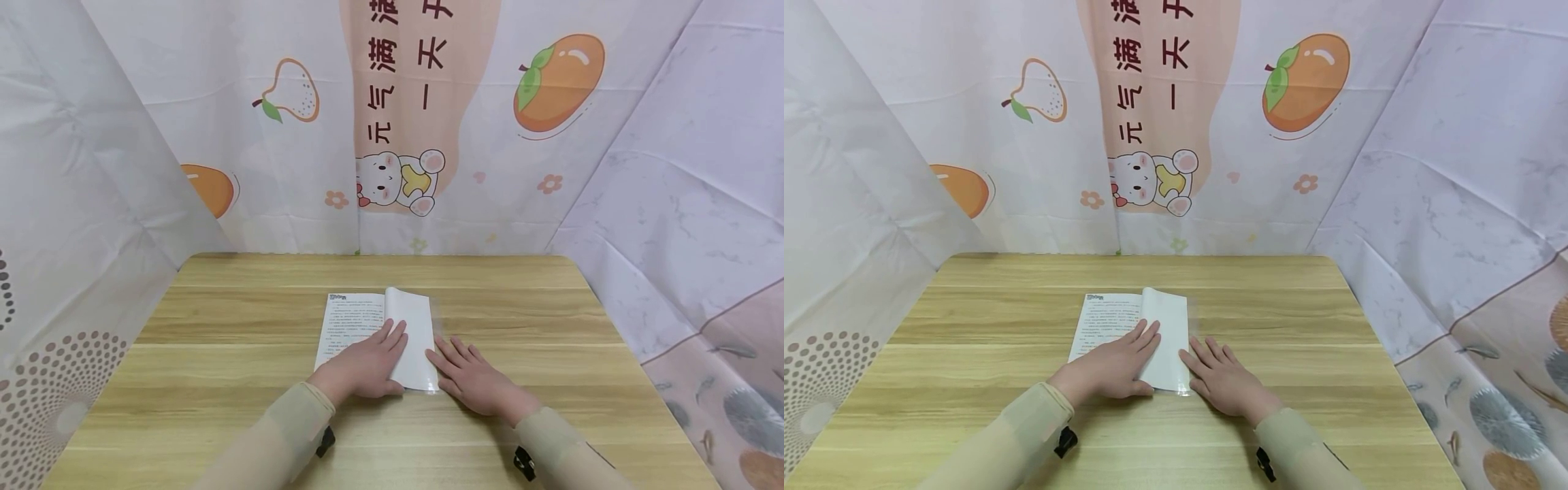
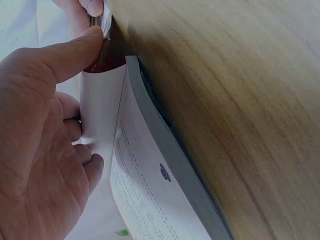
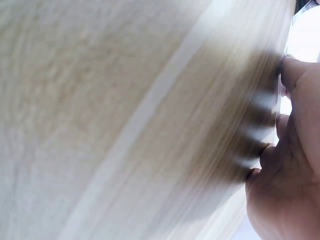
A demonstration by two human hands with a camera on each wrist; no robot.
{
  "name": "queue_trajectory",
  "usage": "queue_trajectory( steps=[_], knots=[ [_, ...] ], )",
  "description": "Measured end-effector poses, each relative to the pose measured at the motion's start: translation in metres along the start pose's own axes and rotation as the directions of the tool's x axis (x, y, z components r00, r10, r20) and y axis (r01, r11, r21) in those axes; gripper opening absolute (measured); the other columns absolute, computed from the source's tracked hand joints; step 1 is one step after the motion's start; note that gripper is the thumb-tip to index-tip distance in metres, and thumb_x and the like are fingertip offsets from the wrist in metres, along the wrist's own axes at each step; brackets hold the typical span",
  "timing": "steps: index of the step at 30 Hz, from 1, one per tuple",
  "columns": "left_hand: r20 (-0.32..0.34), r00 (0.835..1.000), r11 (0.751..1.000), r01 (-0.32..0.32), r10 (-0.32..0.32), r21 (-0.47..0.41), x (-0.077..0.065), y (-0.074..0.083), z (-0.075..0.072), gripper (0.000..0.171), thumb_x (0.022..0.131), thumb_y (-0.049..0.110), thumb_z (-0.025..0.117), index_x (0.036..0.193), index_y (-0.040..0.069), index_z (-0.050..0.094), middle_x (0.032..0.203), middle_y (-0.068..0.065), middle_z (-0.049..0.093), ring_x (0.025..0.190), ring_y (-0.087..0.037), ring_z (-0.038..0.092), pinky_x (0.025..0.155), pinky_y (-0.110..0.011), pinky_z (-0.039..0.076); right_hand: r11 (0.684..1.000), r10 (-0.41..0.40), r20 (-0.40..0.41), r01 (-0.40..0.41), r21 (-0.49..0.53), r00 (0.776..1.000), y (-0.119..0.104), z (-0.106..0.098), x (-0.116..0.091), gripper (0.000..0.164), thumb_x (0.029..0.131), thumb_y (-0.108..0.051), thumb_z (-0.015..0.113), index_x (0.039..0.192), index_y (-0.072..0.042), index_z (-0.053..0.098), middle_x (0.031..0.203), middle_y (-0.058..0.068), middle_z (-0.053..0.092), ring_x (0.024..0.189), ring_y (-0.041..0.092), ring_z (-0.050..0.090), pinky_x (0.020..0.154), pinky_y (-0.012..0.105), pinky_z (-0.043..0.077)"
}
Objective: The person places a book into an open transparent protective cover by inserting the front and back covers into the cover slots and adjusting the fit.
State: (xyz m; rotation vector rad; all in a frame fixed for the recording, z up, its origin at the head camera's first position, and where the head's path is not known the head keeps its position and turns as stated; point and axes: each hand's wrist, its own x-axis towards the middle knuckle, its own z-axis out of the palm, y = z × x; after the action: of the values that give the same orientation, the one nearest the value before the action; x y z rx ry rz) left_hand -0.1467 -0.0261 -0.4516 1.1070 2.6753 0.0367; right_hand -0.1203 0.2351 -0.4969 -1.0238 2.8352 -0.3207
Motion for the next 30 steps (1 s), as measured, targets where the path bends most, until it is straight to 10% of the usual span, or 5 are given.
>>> queue_trajectory(
  steps=[30],
  knots=[
    [0.02, 1.0, 0.999, 0.022, -0.023, 0.04, 0.005, 0.004, 0.009, 0.087, 0.089, 0.059, 0.056, 0.152, 0.007, 0.024, 0.161, -0.009, 0.009, 0.145, -0.028, 0.002, 0.115, -0.038, 0.023, 1.0, 0.024, 0.032, -0.025, 0.005, 0.999, -0.004, -0.006, 0.0, 0.054, 0.104, -0.033, 0.041, 0.153, -0.017, 0.026, 0.158, 0.015, 0.018, 0.141, 0.042, 0.013, 0.107, 0.065, 0.023]
  ],
)
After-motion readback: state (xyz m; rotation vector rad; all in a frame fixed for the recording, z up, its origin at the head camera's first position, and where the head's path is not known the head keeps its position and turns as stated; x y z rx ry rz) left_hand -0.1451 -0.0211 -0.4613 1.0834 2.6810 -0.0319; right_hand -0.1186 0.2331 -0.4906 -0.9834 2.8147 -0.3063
